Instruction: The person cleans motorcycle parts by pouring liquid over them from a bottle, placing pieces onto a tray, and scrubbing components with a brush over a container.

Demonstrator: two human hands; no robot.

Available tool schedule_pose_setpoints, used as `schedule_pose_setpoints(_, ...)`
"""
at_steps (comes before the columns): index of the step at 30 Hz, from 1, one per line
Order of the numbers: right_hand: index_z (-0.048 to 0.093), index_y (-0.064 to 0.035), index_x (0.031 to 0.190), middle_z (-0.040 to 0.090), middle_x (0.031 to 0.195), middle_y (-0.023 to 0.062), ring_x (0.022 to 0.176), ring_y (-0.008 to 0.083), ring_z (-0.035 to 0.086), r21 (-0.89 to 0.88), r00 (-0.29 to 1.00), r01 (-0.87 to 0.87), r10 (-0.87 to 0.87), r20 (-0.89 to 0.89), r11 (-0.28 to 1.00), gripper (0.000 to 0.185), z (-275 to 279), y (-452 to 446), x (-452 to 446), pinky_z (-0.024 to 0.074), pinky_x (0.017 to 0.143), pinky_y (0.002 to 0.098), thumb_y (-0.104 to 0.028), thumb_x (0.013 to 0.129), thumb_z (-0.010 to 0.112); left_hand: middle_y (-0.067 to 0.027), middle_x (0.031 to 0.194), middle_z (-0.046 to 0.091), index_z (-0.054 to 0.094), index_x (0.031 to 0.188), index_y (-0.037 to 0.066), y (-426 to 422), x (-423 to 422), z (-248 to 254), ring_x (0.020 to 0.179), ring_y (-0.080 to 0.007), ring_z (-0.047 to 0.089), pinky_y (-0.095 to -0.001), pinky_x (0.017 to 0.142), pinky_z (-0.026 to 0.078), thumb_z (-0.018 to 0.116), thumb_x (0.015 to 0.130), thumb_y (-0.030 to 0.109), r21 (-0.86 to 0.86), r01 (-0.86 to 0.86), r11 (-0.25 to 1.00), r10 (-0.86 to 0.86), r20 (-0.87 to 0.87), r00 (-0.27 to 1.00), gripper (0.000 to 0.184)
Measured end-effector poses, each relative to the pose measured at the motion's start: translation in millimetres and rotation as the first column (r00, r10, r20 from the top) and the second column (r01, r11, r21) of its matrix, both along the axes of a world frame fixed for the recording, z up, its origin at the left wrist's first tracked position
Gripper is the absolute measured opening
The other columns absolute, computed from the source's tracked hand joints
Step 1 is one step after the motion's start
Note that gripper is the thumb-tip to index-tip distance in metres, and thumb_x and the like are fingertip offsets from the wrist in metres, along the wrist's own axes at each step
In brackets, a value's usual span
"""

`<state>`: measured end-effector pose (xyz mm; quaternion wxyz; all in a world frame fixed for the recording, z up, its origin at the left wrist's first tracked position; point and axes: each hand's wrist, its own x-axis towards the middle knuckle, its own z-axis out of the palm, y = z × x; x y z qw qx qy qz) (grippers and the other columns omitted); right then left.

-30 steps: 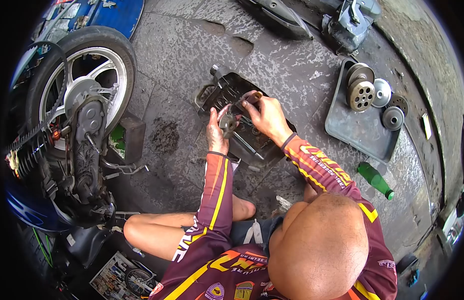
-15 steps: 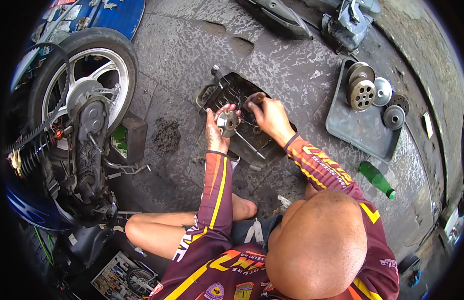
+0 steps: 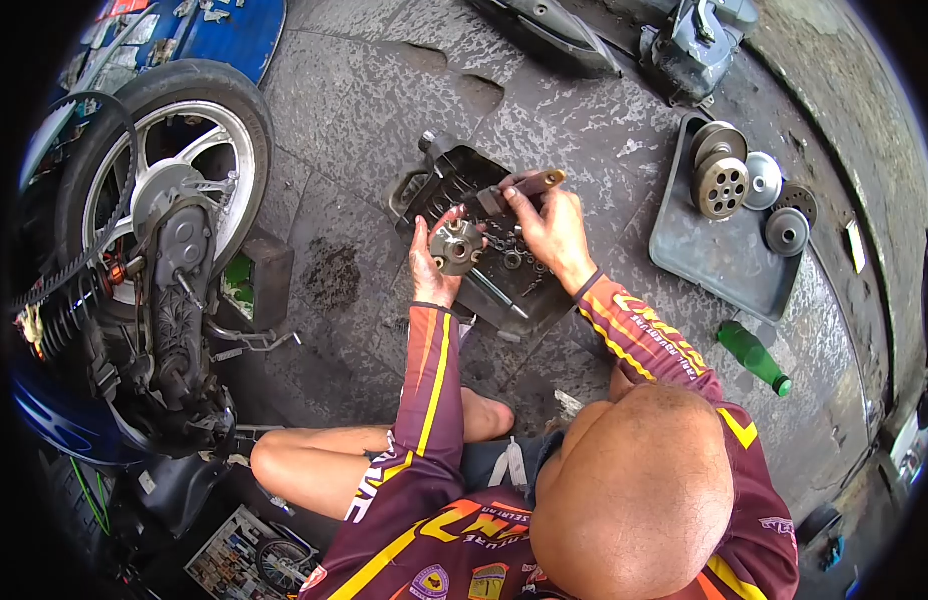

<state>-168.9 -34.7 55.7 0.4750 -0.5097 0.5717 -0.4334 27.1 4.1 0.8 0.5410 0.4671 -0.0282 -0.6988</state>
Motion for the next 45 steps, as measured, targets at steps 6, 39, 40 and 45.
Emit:
schedule_pose_setpoints(6,0.069,0.0014,0.096,0.069,0.08,0.0219,0.078,0.0361,0.07,0.074,0.958,-0.249,0.257,-0.129,0.966,0.024,19.7,-4.5,-2.5,0.0531,0.068,0.0408,-0.021,0.089,0.063,-0.0132,0.118,0.064,0.057,0.121,0.001,-1.3,-6.2,4.0,0.103,-0.0297,0.065,-0.0489,0.085,0.054,0.033,0.1,0.058,0.057,0.004,0.998,-0.003,-0.019,1.0,0.066)
schedule_pose_setpoints(39,0.063,-0.0006,0.096,0.066,0.085,0.0201,0.082,0.0395,0.066,-0.161,0.955,-0.273,0.247,-0.163,0.948,0.013,-3.7,0.2,14.4,0.0521,0.071,0.0445,-0.009,0.086,0.062,-0.0135,0.121,0.064,0.067,0.108,-0.004,-5.2,-1.5,3.2,0.099,-0.0258,0.066,-0.0384,0.086,0.054,0.033,0.101,0.055,0.012,-0.027,1.0,0.022,0.345,0.938,0.069)
schedule_pose_setpoints(40,0.063,-0.0009,0.096,0.066,0.084,0.0201,0.081,0.0401,0.065,-0.136,0.928,-0.287,0.24,-0.285,0.948,0.013,-17.0,0.4,15.8,0.0518,0.071,0.0459,-0.008,0.085,0.061,-0.0126,0.122,0.064,0.066,0.11,-0.004,-2.2,1.8,2.0,0.099,-0.0262,0.065,-0.0386,0.086,0.054,0.033,0.101,0.056,-0.024,0.004,1.0,0.002,0.248,0.969,0.069)
schedule_pose_setpoints(45,0.062,0.0008,0.102,0.067,0.088,0.0234,0.083,0.042,0.065,-0.05,0.921,-0.302,0.278,-0.273,0.952,0.019,-36.2,7.5,14.5,0.0526,0.074,0.0478,-0.01,0.087,0.061,-0.0145,0.118,0.063,0.062,0.112,0.0,-5.9,1.8,-0.9,0.099,-0.0314,0.064,-0.0456,0.084,0.053,0.032,0.1,0.057,-0.006,0.005,1.0,-0.004,0.185,0.983,0.066)
